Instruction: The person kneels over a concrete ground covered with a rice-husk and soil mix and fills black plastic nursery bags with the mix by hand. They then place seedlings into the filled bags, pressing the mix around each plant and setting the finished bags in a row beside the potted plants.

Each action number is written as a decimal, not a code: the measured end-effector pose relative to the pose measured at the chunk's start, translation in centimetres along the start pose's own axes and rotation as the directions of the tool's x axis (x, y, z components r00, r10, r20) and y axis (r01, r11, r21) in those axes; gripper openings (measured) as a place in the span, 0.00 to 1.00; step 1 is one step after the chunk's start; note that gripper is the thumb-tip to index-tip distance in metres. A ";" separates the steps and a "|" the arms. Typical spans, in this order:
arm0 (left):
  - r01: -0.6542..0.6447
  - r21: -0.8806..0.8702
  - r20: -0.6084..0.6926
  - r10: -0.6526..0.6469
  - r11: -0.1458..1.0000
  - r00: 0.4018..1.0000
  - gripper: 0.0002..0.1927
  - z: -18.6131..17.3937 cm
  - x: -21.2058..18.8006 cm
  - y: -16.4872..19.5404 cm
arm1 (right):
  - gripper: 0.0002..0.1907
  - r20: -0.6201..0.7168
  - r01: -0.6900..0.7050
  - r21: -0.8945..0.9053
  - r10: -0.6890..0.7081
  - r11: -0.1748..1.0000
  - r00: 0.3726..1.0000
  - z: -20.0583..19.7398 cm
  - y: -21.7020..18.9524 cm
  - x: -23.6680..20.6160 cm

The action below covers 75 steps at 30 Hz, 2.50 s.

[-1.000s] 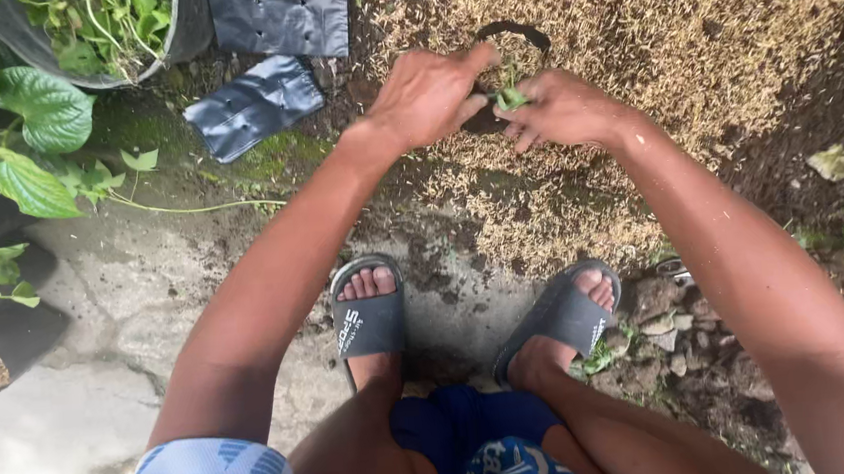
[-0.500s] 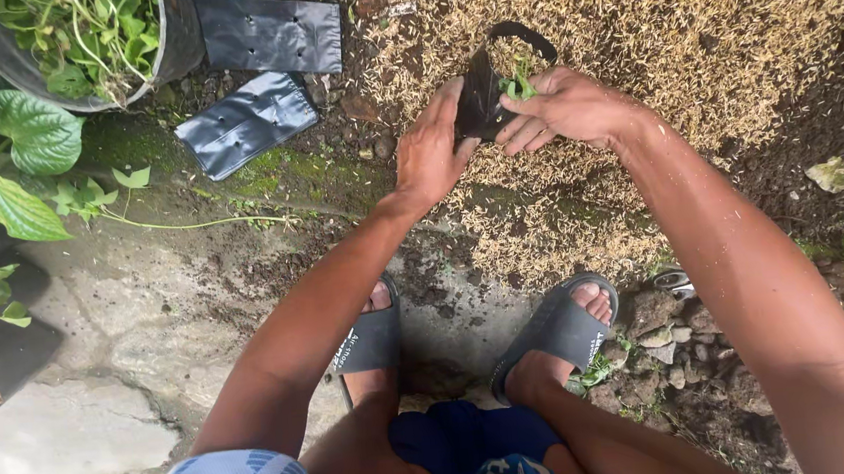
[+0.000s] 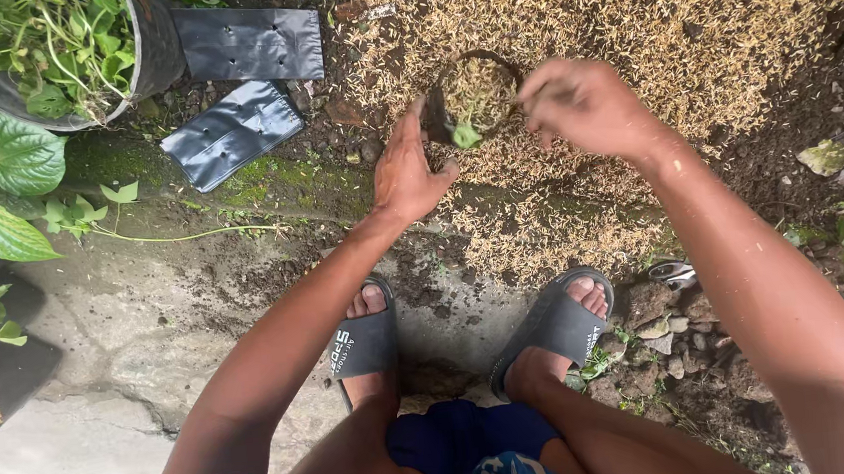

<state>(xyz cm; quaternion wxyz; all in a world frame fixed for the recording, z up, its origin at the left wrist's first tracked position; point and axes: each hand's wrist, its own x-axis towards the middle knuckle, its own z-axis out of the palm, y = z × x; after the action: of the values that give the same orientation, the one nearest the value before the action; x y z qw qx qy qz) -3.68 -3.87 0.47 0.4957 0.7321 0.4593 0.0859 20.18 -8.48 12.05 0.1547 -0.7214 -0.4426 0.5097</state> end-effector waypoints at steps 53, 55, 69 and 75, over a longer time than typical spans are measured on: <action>-0.587 0.482 0.154 0.597 0.650 0.787 0.05 -4.4 0.1 3.5 | 0.14 0.211 0.083 -0.347 -0.008 0.934 0.977 3.5 0.1 0.5; -0.556 0.492 0.184 0.544 0.670 0.819 0.08 -4.5 0.1 3.3 | 0.14 0.036 0.049 -0.318 -0.039 0.947 0.999 2.1 0.3 0.5; -0.581 0.661 0.230 0.609 0.475 0.759 0.03 -4.2 1.0 1.5 | 0.16 -0.034 -0.134 -0.511 0.135 0.849 0.990 2.2 3.2 2.7; -0.538 0.736 0.216 0.611 0.411 0.762 0.06 -4.9 0.6 1.7 | 0.16 -0.149 -0.126 -0.315 0.082 0.941 0.985 2.6 2.3 2.1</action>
<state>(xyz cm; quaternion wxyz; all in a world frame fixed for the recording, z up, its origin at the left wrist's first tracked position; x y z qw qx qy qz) -5.14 -0.43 4.07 0.0584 0.9763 0.1924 0.0800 19.20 -8.64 8.11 0.0362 -0.7918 -0.4699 0.3884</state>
